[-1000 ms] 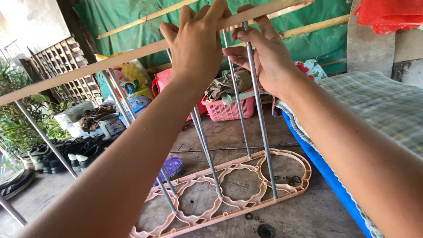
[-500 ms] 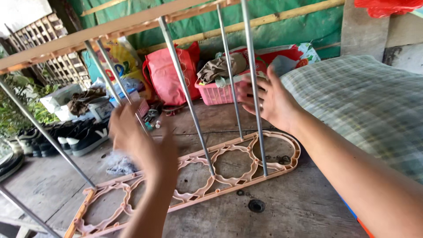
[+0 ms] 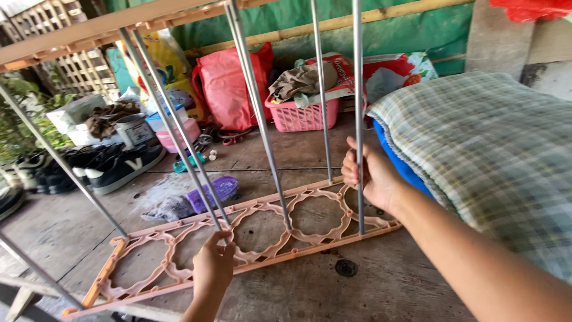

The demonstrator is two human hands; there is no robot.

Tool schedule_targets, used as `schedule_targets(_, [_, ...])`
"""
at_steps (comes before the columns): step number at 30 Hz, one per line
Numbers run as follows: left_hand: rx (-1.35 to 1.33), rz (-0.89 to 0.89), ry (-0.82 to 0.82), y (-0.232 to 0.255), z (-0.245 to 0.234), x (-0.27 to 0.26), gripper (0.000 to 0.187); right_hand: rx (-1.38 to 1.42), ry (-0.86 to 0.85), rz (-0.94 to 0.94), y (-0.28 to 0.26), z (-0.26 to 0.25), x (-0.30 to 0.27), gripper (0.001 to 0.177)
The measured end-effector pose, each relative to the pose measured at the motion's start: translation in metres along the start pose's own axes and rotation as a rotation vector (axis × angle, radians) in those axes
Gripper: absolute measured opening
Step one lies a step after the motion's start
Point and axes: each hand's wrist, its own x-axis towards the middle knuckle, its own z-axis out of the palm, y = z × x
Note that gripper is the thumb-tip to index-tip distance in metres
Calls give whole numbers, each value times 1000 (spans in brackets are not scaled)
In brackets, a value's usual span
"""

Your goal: The person assembles a dish rack by inserting metal rods into a plastic base and attaching a top plastic frame. They then use a purple brush to clean the assembled rack.

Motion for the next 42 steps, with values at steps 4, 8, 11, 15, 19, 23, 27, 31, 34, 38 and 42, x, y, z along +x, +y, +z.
schedule_targets(4, [75,-46,-23,15,9,3,28,73,39,-88,8,7,-11,40])
schedule_targets(8, [83,-122,18,35,23,13,33,21,136,-112,9,14,-25,41])
schedule_targets(11, [39,225,217,41,28,11,31,7,173,-129,9,22,-31,39])
schedule_targets(15, [-65,178,382,48,22,2,30,-3,181,-109,8,22,-35,38])
schedule_targets(19, [-51,314,253,63,11,-5,45,-7,152,-14,8,23,-33,36])
schedule_targets(23, [-44,306,-186,89,33,-12,55,-70,170,-6,11,23,-32,37])
schedule_targets(27, [49,346,-172,111,59,-12,28,-57,140,-34,15,19,-35,36])
schedule_targets(31, [80,383,-135,118,68,-8,20,-84,179,-72,17,18,-40,38])
schedule_targets(34, [74,403,-128,116,69,-8,19,-63,223,-79,17,21,-42,36])
schedule_targets(38, [-16,336,-121,106,60,-10,22,-29,225,-65,22,32,-40,36])
schedule_targets(42, [24,293,-87,100,54,-7,25,-30,168,-25,29,39,-43,37])
